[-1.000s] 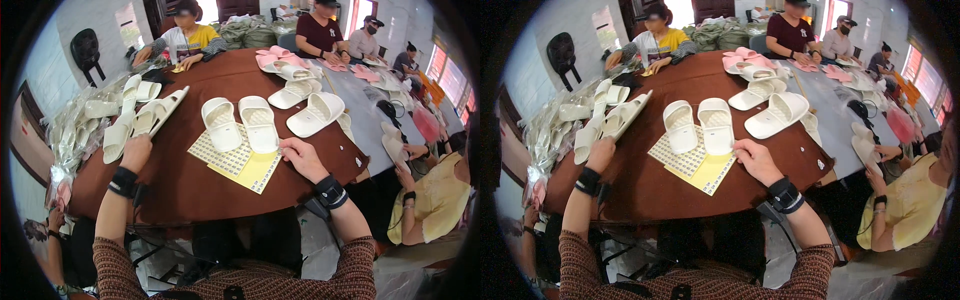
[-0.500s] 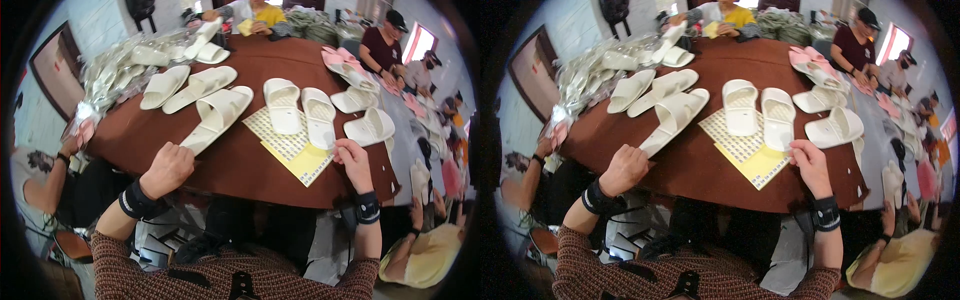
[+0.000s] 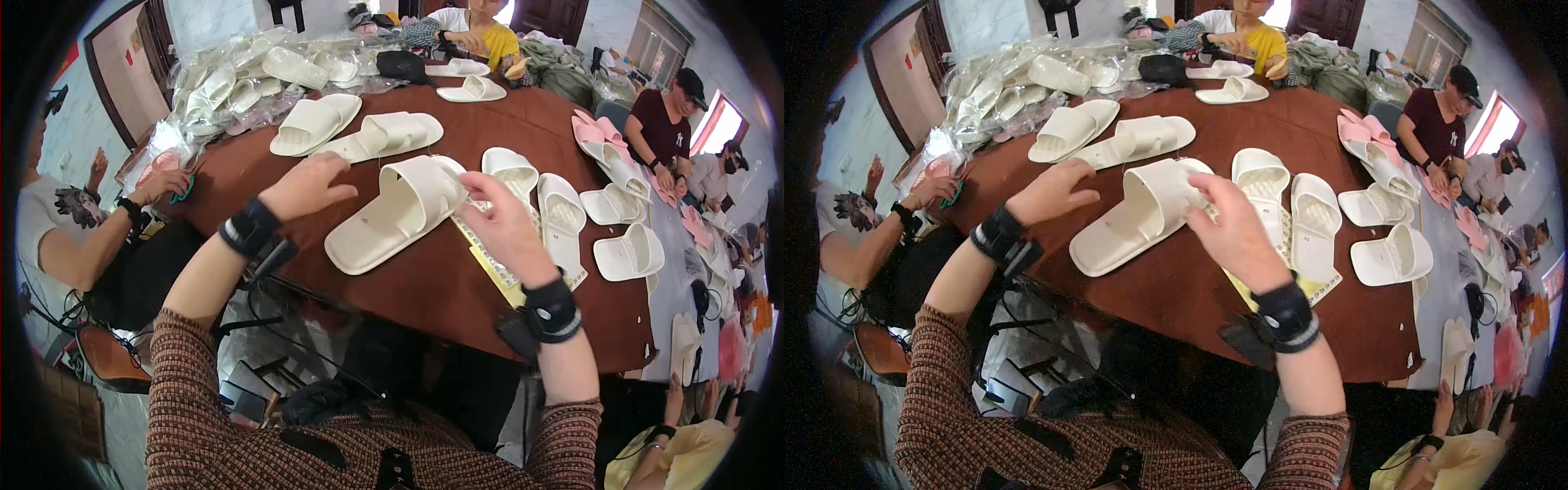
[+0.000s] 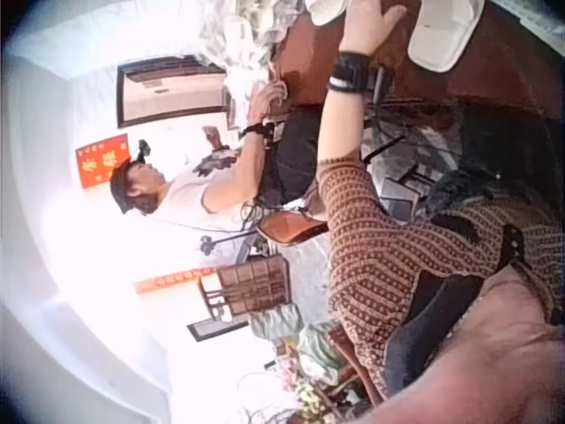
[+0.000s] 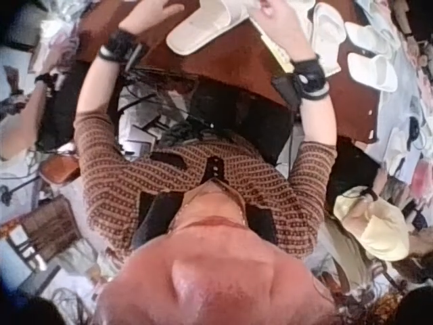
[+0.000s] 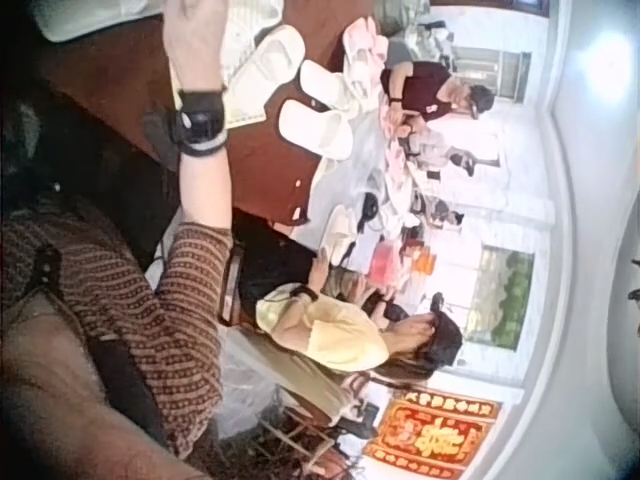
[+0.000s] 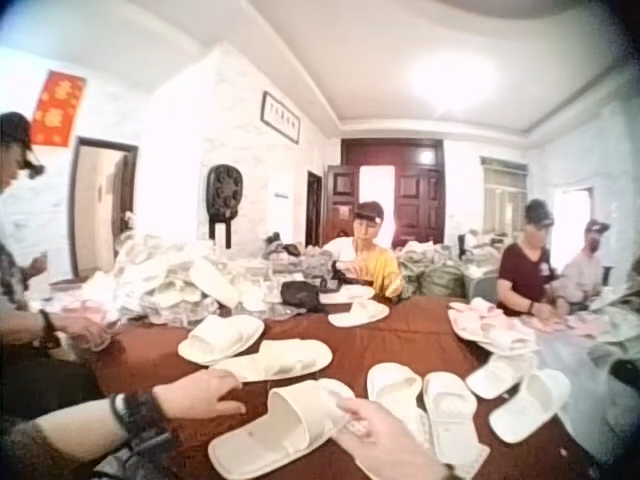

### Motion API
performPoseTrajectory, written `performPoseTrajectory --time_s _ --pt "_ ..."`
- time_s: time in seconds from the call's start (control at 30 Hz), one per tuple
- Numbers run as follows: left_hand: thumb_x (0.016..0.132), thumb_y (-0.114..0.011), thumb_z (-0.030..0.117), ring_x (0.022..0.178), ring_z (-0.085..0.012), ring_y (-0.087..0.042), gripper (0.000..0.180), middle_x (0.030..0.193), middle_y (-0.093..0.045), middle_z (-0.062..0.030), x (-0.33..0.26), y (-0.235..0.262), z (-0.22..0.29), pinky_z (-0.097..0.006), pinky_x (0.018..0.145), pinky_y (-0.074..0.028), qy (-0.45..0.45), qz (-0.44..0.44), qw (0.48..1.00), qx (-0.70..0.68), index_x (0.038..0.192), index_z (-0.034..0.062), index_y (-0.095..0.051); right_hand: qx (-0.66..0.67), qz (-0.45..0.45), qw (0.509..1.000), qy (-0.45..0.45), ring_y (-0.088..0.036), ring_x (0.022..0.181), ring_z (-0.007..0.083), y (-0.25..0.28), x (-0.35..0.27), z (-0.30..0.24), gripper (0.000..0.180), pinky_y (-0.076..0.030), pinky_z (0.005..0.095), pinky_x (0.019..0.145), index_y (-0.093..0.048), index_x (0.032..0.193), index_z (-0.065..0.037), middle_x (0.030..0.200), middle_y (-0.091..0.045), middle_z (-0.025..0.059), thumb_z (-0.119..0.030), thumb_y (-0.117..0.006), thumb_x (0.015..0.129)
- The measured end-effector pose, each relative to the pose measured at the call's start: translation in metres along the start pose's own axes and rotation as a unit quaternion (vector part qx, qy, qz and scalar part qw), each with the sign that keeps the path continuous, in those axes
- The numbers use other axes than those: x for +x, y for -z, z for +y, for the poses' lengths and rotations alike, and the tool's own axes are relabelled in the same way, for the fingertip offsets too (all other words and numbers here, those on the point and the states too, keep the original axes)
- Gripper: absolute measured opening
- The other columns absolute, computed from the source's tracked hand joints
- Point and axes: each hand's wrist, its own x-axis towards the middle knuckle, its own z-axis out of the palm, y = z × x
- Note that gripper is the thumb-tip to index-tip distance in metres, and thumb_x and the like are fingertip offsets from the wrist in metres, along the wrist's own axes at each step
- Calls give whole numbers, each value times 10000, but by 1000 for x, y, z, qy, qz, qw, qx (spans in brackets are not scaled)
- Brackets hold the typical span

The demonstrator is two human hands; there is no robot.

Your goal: Attaching size labels to the inside of slippers at a manufacturing station.

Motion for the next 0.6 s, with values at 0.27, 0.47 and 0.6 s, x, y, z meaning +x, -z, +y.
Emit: performPoseTrajectory --time_s 0.27,0.47,0.6 --pt "850 -714 420 1167 -367 -567 642 1269 -583 -248 59 -31 -84 -407 1018 -439 87 -89 992 -32 1267 -45 -565 -141 7 990 -3 -510 1148 438 -50 18 35 642 -411 495 1007 -484 1296 30 1258 -529 262 -313 -731 812" --pt "755 -729 507 1119 -382 -599 818 1206 -624 -251 77 -40 -104 -423 955 -473 131 -163 978 21 1323 -39 -509 -155 -49 984 -76 -390 1321 481 -48 18 36 783 -344 496 1111 -425 1411 -13 1443 -396 312 -409 -734 811" --pt "745 -722 522 1121 -384 -604 833 1186 -639 -242 77 -37 -101 -422 947 -469 141 -172 975 -5 1332 -28 -506 -128 -48 989 -59 -464 1231 460 -47 19 43 780 -390 473 1067 -443 1400 -18 1346 -501 262 -374 -750 779"
